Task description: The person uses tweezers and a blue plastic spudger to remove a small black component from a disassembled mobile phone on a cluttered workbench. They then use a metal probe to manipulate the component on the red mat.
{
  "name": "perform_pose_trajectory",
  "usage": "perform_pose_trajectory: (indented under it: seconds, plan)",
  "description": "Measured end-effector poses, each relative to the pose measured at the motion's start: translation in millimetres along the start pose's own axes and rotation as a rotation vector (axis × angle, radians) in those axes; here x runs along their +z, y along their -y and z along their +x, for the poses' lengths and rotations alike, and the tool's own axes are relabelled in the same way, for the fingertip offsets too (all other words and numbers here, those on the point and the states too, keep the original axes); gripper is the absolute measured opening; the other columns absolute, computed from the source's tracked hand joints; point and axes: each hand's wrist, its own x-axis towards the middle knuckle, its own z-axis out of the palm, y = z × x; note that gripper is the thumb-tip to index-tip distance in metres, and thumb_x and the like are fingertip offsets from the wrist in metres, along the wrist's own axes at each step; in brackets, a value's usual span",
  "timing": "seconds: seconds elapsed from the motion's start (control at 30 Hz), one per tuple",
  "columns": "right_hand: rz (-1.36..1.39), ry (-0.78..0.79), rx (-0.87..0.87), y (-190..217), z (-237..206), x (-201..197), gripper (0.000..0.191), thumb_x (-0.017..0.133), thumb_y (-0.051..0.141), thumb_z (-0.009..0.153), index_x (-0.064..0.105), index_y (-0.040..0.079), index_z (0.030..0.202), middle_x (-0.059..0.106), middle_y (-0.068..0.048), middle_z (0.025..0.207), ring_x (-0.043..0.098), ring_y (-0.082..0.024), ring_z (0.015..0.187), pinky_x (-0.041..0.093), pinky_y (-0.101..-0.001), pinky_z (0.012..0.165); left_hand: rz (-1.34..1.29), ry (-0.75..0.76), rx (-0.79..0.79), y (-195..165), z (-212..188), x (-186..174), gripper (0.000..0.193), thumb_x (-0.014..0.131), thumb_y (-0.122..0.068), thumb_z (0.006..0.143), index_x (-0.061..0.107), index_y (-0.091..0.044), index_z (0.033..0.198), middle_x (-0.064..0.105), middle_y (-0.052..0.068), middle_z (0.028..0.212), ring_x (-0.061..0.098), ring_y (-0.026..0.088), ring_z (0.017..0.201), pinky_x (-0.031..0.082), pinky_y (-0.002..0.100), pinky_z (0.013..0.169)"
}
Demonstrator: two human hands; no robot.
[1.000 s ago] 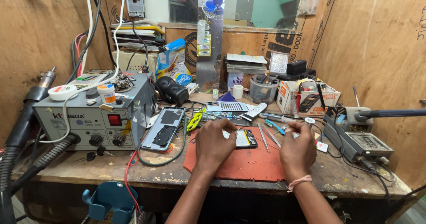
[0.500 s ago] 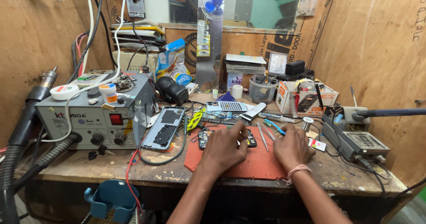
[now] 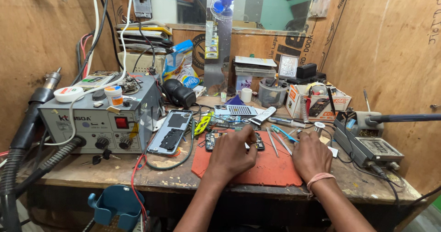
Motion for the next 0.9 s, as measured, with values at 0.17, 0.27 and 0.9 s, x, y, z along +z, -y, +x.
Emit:
perform_pose_trajectory:
  seconds: [0.17, 0.27, 0.9]
  plan:
    - [-0.053, -0.292, -0.063, -1, -9, -70, 0.023, 0.061, 0.021, 0.089, 0.072, 0.007, 0.103, 0.067, -0.016, 0.107, 0.069, -0.037, 0.103, 0.052, -0.0523, 0.082, -0.179, -0.011, -0.114, -41, 12, -30, 0.01, 0.071, -0.014, 0.072, 0.074, -0.01, 0.081, 0.076, 0.005, 0.073, 0.075, 0.019, 0.063, 0.058, 0.035, 0.063]
    - [-0.002, -0.589, -0.173, 10, -12, -66, 0.02, 0.059, 0.021, 0.089, 0.068, 0.006, 0.099, 0.069, -0.016, 0.097, 0.07, -0.04, 0.095, 0.05, -0.0547, 0.079, -0.179, -0.024, -0.216, -25, 14, -27, 0.012, 0.073, -0.016, 0.074, 0.077, -0.012, 0.084, 0.078, 0.007, 0.071, 0.075, 0.018, 0.063, 0.059, 0.033, 0.065]
    - [0.407, -0.31, -0.322, 15, -26, -142, 0.045, 0.068, 0.049, 0.088, 0.076, 0.007, 0.074, 0.065, -0.007, 0.065, 0.061, -0.027, 0.066, 0.044, -0.041, 0.063, -0.442, 0.135, -0.316, -53, 28, -46, 0.024, 0.079, -0.014, 0.08, 0.083, -0.011, 0.104, 0.081, 0.006, 0.082, 0.068, 0.008, 0.056, 0.055, 0.025, 0.053]
